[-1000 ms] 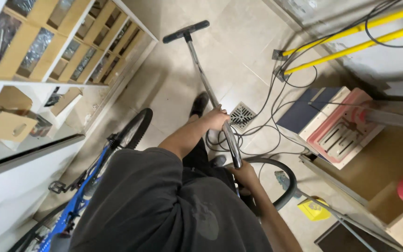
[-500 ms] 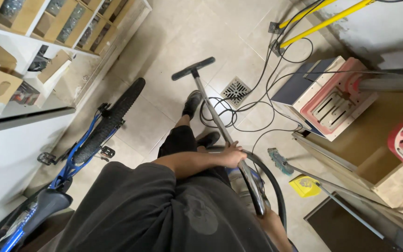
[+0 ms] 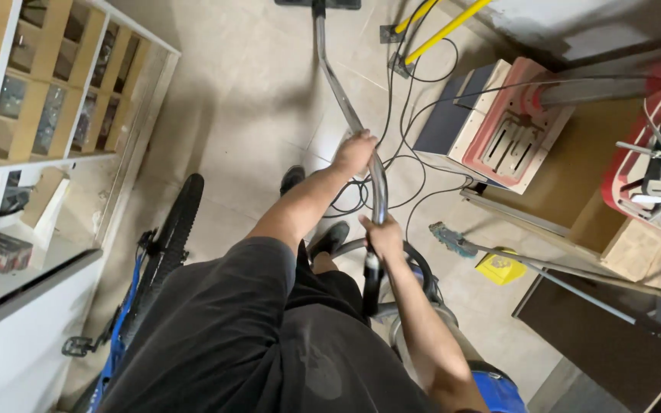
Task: Vacuuming the floor of a workshop and moving obstacles like a bicycle to reach all areas
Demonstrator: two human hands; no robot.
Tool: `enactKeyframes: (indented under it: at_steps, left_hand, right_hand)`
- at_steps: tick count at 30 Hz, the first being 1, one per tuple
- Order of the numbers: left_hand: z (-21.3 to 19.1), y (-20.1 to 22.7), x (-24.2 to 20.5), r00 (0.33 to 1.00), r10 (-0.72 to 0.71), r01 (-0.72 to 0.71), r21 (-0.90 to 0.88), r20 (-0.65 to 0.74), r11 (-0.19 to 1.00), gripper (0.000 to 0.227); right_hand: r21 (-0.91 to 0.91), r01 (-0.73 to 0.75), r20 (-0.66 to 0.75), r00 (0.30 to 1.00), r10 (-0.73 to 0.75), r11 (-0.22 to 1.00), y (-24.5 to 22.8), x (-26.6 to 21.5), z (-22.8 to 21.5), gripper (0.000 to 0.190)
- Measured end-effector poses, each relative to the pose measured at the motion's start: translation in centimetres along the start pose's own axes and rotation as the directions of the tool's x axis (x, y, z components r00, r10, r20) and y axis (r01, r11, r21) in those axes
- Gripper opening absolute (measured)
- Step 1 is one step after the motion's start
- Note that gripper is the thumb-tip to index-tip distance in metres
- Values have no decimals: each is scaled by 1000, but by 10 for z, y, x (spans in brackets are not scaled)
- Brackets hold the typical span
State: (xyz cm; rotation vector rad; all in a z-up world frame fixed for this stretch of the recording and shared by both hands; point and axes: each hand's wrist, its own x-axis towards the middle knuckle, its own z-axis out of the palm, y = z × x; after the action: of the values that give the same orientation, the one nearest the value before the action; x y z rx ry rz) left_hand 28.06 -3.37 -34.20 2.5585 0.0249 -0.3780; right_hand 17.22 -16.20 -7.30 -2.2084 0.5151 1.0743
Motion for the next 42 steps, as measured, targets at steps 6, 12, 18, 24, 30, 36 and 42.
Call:
enactKeyframes:
  at_steps: [6,12,18,24,30,36,42]
  left_hand:
    - [-100,-22,20,995,-43,54,-122,88,991,47]
    - [-71,-28,-11,992,110,-109,-8,64,994,43]
    - [-3,13,-87,934,244,-255,8,262,967,20]
    - [96,56,-195,852,271,-294,-19,447,956,25]
    - [142,121,-319,744,297,-345,-36,598,938,29]
    - [139,183,-430,579,311,-297,-160,754,941,25]
    - [121,162,-436,589,367,-402,-132,721,906,10]
  right_hand:
    - [308,47,-42,998,-35,950,-67,68,50,31]
    - [258,12,30,999,-21,966,-35,21,50,31]
    - [191,-87,67,995,75,978,66,-71,34,31]
    - [246,-203,108,977,182,948,171,-167,39,26]
    - [234,-277,131,959,252,932,344,-217,68,26]
    - [-14,-361,171,918,358,932,415,-309,44,31]
    - [-72,-328,141,931,335,942,386,-315,41,28]
